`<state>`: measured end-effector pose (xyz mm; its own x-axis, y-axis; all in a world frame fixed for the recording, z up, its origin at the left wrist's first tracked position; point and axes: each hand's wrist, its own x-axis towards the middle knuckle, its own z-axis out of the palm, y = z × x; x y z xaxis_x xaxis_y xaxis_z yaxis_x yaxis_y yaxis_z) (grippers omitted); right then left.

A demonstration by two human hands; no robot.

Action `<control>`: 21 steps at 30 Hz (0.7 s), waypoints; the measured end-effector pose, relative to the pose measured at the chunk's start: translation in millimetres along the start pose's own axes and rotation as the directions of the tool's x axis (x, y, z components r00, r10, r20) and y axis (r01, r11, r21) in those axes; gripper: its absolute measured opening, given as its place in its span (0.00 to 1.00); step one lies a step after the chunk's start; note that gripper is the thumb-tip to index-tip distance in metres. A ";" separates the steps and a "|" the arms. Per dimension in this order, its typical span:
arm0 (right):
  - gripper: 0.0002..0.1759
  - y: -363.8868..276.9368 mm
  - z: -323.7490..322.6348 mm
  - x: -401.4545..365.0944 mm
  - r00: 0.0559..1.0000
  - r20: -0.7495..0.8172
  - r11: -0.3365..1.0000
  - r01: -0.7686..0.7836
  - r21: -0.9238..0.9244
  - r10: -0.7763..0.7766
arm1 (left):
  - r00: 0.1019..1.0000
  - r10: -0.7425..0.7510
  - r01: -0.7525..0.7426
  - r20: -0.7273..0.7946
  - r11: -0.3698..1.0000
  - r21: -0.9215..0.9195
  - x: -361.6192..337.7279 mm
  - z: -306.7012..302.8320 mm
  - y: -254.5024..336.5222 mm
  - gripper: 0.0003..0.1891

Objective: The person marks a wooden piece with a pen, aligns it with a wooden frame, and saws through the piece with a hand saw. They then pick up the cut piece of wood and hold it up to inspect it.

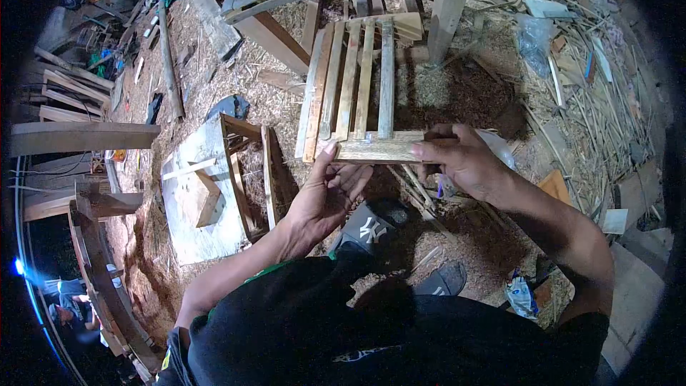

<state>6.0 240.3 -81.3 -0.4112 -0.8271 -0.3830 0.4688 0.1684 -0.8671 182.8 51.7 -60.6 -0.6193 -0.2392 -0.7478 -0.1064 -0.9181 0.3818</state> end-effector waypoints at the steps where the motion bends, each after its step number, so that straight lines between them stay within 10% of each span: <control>1: 0.20 0.0 -1.3 2.8 1.000 -0.001 1.000 0.001 0.001 -0.001 | 1.000 0.021 -0.021 0.000 1.000 0.003 0.3 1.8 1.5 0.24; 21: 0.18 -18.5 -18.9 14.7 0.984 0.045 0.985 -0.171 -0.013 0.171 | 0.995 0.095 -0.095 -0.021 0.995 0.005 12.1 10.1 -12.5 0.26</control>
<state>-23.5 235.2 -76.9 -0.2894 -0.8095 -0.5109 0.5220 0.3139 -0.7931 168.7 63.5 -68.9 -0.6100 -0.3321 -0.7195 -0.0511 -0.8896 0.4540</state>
